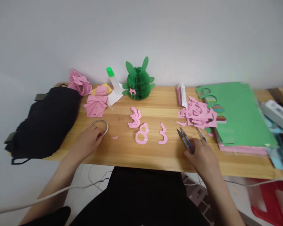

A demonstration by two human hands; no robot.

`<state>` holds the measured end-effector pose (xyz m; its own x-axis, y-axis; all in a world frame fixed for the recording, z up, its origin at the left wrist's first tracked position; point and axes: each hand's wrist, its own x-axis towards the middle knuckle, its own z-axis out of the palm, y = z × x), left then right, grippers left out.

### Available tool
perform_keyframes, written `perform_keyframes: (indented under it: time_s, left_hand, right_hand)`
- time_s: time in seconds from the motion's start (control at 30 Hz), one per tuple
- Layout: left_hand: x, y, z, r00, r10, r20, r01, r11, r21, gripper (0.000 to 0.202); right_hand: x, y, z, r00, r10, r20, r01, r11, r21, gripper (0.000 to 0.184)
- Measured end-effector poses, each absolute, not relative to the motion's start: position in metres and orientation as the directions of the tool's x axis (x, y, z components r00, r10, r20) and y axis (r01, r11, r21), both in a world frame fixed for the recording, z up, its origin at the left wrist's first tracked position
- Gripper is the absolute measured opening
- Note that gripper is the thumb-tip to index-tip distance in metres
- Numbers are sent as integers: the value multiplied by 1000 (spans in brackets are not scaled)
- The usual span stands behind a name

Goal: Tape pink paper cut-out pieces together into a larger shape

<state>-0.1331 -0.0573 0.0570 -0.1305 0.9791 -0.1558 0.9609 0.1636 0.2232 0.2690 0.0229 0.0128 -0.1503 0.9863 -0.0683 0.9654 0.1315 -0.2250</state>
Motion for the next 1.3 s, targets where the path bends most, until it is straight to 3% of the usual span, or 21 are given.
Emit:
perform_keyframes:
  time_s: [0.17,0.23,0.3,0.4,0.53,0.73,0.77,0.83,0.93,1.13,1.3]
  left_hand:
    - [-130,-63,66,-224,972,-71,921,235,312,14]
    - [-119,-66,73,-305,952,-19,824,274,497,14]
    - [-100,-68,82,-352,936,-10,610,238,756,41]
    - [-64,-71,95,-201,979,-30,371,104,923,65]
    - [-26,-71,104,60,998,-6,222,-7,975,62]
    - [-1,-61,104,156,986,63,181,-91,979,57]
    - [1,-59,104,169,984,59,185,-90,979,57]
    - [5,-58,104,192,980,56,191,-93,977,55]
    - [9,-58,105,212,975,63,188,-104,977,50]
    - [11,-58,105,214,973,84,191,-126,974,42]
    - [9,-53,108,198,979,47,198,-87,976,35]
  right_hand:
    - [262,9,13,-46,999,-20,968,40,-249,27]
    - [262,5,10,-7,1000,1,961,7,-276,25]
    - [261,2,8,23,1000,18,949,-16,-315,20]
    - [258,1,9,60,998,35,920,-42,-390,12]
    - [255,2,18,128,990,53,844,-80,-531,8]
    - [230,-20,48,70,997,40,597,-10,-802,5]
    - [223,-24,54,40,999,21,525,-3,-851,7]
    - [210,-29,63,-30,998,-59,195,-52,-979,6]
    - [197,-29,73,-77,991,-113,-13,-115,-993,8]
    - [201,-26,76,-140,989,-58,26,-55,-998,34]
    - [215,-23,82,-175,984,27,221,66,-973,58]
